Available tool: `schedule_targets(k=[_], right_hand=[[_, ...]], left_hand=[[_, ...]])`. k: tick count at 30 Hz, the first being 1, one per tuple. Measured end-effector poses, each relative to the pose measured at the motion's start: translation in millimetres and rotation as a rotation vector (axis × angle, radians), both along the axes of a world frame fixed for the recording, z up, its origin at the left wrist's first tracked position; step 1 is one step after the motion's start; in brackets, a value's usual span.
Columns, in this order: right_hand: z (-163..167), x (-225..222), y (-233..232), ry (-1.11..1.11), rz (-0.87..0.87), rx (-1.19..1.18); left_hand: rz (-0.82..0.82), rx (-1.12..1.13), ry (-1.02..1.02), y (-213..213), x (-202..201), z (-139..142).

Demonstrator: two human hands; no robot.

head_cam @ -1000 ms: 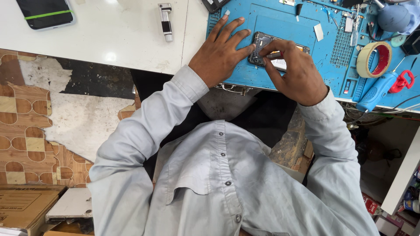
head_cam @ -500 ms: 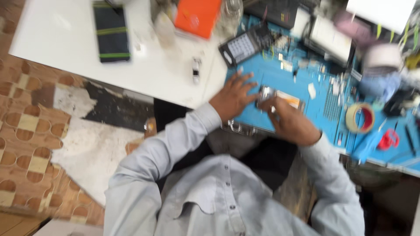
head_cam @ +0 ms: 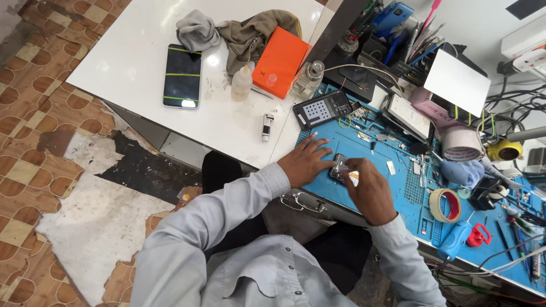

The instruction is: The person uses a screwdriver to remove screws from the back of a disassembled mobile phone placed on a blue work mat. The person repeatedly unscrews and removes screws from multiple locations on the phone chassis, placing them on the mat.

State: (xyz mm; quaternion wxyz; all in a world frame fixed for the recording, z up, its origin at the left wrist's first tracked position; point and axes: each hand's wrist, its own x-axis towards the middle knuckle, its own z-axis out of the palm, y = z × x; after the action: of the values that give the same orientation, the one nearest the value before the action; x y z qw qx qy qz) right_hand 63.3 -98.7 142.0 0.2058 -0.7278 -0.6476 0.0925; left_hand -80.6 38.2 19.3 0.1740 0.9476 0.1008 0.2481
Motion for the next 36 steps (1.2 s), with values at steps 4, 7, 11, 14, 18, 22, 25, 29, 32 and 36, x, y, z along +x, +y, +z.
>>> schedule_targets(k=[4,7,11,14,18,22,25,29,32,36], right_hand=[[4,-2,2,0.162,0.200,0.015],[5,-2,2,0.011,-0.092,-0.069],[8,2,2,0.153,0.024,-0.049],[9,4,-1,0.099,0.063,-0.071],[5,10,-3,0.063,0.090,-0.065],[2,17,-4,0.100,0.184,-0.047],[4,18,-6,0.038,0.103,-0.070],[6,21,-7,0.049,0.188,-0.099],[6,23,-7,0.040,0.166,-0.096],[5,27,-9,0.055,0.206,-0.071]], left_hand=[[0.019,-0.003,0.002,-1,0,0],[0.007,-0.018,0.010,-2,0,2],[0.010,0.007,0.006,-1,1,1],[0.027,0.036,0.000,-3,2,-3],[-0.006,0.028,-0.019,-4,4,-10],[-0.023,-0.005,0.025,-6,4,-13],[-0.020,0.014,0.021,-5,5,-12],[-0.024,0.022,0.017,-5,4,-14],[-0.023,0.044,0.016,-5,5,-16],[-0.022,0.047,0.022,-5,6,-18]])
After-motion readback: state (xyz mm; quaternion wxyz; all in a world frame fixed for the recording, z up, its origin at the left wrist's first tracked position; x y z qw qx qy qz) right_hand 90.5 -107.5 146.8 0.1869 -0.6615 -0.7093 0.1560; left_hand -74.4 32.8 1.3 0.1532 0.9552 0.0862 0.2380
